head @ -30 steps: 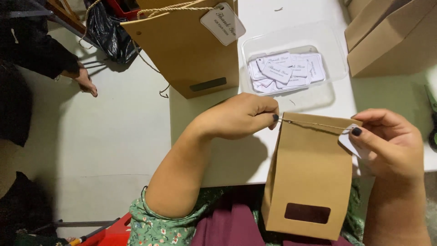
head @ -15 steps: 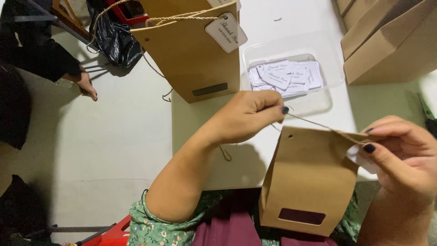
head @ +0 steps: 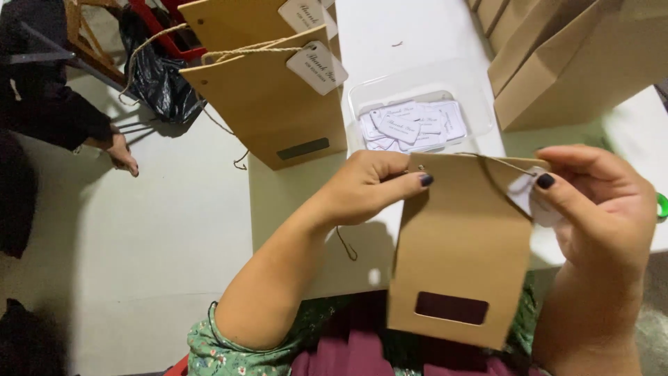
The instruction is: The person ties a string handle onto a brown paper gift bag, securing it with a knot. They then attach a small white tag to the string and adjust the handle and tag on the bag.
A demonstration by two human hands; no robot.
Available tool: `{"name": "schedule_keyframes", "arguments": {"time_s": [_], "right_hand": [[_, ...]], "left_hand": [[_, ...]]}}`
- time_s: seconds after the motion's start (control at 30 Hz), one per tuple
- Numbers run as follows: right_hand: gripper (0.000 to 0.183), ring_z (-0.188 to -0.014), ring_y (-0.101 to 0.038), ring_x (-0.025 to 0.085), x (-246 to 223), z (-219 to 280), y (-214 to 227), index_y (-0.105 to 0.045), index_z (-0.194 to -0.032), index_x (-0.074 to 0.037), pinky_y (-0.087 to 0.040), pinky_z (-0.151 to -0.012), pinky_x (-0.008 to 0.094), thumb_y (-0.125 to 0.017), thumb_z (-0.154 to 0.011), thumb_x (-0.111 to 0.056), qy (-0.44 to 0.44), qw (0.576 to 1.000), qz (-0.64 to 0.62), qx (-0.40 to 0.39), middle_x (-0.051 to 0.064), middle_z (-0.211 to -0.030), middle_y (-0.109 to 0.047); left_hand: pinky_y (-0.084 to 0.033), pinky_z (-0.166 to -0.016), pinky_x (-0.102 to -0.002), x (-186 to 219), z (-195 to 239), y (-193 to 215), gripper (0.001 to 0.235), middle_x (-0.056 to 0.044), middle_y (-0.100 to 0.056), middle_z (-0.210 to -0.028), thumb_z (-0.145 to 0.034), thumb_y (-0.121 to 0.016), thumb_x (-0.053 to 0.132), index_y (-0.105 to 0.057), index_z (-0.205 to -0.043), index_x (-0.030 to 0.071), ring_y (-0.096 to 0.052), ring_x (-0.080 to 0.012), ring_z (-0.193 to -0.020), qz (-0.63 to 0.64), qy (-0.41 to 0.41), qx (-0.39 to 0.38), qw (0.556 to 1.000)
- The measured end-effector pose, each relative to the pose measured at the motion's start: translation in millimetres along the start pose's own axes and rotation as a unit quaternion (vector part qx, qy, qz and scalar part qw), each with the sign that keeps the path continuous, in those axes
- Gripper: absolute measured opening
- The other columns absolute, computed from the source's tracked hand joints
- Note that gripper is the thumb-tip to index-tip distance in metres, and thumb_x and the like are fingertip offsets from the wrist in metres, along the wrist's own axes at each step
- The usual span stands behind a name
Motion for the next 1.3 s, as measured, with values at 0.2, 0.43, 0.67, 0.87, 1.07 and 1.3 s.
{"name": "schedule_keyframes", "arguments": {"time_s": [0.2, 0.43, 0.67, 0.87, 1.07, 1.3], "right_hand": [[0.028, -0.087, -0.063, 0.012, 26, -1, 17, -0.064, -0.131, 0.000, -0.053, -0.077, 0.018, -0.062, -0.104, -0.009, -0.015, 1.000, -0.013, -0.016, 0.009, -0.109, -0.067], [0.077, -0.069, -0.057, 0.014, 40, 41, 17, -0.049, -0.154, -0.005, -0.051, -0.060, 0.030, -0.072, -0.081, -0.019, -0.148, 0.975, -0.046, -0.161, 0.006, -0.101, -0.063], [0.105, -0.112, -0.067, 0.030, 35, 59, 11, -0.025, -0.162, -0.007, -0.060, -0.090, 0.046, -0.071, -0.067, 0.004, -0.160, 0.959, -0.023, -0.231, 0.019, -0.136, -0.060], [0.100, -0.095, -0.071, 0.030, 44, 57, 22, -0.027, -0.161, -0.010, -0.063, -0.072, 0.042, -0.070, -0.071, 0.001, -0.181, 0.953, -0.026, -0.240, 0.022, -0.127, -0.063], [0.064, -0.119, -0.048, 0.034, 18, 20, 27, -0.029, -0.158, 0.000, -0.040, -0.104, 0.042, -0.053, -0.098, -0.002, 0.072, 0.981, 0.147, -0.109, 0.025, -0.143, -0.045], [0.036, -0.106, -0.071, 0.019, -50, -51, -50, -0.075, -0.124, -0.012, -0.051, -0.095, 0.038, -0.066, -0.092, -0.027, 0.157, 0.817, 0.453, -0.320, 0.003, -0.115, -0.078]], "left_hand": [[-0.021, -0.056, -0.025, -3, -1, 5, 0.051, 0.008, -0.028, -0.061, -0.096, -0.065, 0.033, -0.029, -0.063, 0.018, -0.026, -0.0074, -0.060, 0.015, 0.033, 0.017, 0.999], [-0.026, -0.061, -0.026, -4, -2, 8, 0.044, 0.009, -0.033, -0.067, -0.100, -0.060, 0.031, -0.035, -0.067, 0.018, -0.032, -0.0063, -0.064, -0.001, -0.009, 0.041, 0.999], [-0.021, -0.061, -0.026, -2, -3, 8, 0.044, 0.010, -0.027, -0.071, -0.101, -0.057, 0.030, -0.029, -0.069, 0.018, -0.026, -0.0071, -0.066, 0.044, -0.063, 0.065, 0.995], [-0.023, -0.061, -0.025, -5, -5, 5, 0.043, 0.010, -0.028, -0.069, -0.100, -0.058, 0.034, -0.033, -0.068, 0.018, -0.028, -0.0067, -0.065, 0.054, -0.042, 0.036, 0.997], [-0.027, -0.062, -0.025, -13, -8, 7, 0.045, 0.009, -0.032, -0.066, -0.098, -0.061, 0.037, -0.035, -0.066, 0.018, -0.032, -0.0072, -0.064, -0.009, -0.003, 0.024, 1.000], [-0.026, -0.062, -0.024, -6, -6, -1, 0.042, 0.010, -0.032, -0.067, -0.099, -0.059, 0.033, -0.035, -0.068, 0.018, -0.032, -0.0062, -0.064, -0.007, -0.025, -0.032, 0.999]]}}
Point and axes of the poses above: each hand's wrist, its own z-axis away from the middle knuckle, its own y-axis out of the back of the hand, x = y × z, the point moved 2 cm from there along -z, towards the middle knuckle
